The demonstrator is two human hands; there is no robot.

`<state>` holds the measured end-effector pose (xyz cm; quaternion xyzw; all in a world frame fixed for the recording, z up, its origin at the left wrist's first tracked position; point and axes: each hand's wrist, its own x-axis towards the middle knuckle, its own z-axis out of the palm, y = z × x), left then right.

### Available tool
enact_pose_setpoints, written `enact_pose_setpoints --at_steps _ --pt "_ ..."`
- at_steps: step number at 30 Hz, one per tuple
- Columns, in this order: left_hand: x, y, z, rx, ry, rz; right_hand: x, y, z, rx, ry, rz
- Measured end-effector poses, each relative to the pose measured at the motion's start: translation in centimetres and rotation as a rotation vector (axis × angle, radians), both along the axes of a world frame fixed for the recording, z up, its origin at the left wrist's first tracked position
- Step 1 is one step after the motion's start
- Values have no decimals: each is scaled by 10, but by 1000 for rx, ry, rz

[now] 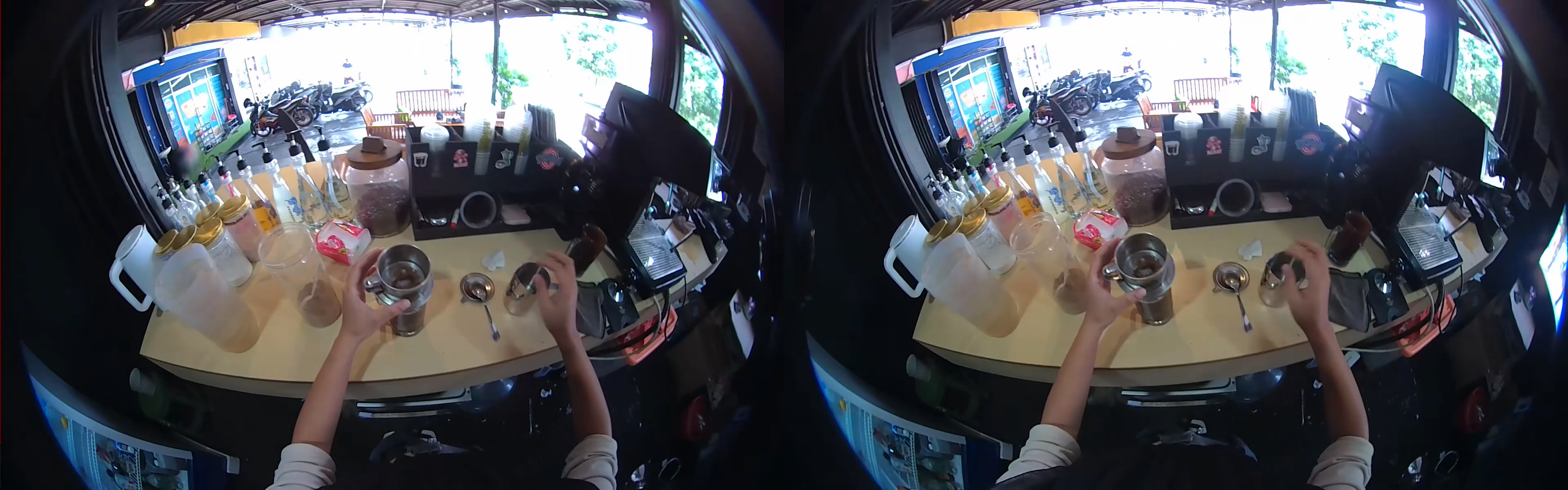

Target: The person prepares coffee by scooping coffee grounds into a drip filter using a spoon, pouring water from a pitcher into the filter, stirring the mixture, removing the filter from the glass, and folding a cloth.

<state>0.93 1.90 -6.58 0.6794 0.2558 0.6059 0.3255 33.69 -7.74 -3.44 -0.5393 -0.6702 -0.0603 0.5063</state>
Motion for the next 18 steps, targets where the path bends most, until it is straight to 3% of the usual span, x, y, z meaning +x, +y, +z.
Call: enact_pose_setpoints --at_steps 3,5,11,14,18 --pt "4 1 -6 -42 2 -14 51 10 -51 183 55 -199" --pt "1 8 -19 -39 94 78 73 20 -86 -23 730 34" --pt "5 1 -15 -119 68 100 55 34 -112 6 776 77" --pt "5 1 -12 -125 78 108 46 36 -113 49 740 -41" --pt "3 5 -20 -133 77 77 41 32 -105 38 817 25"
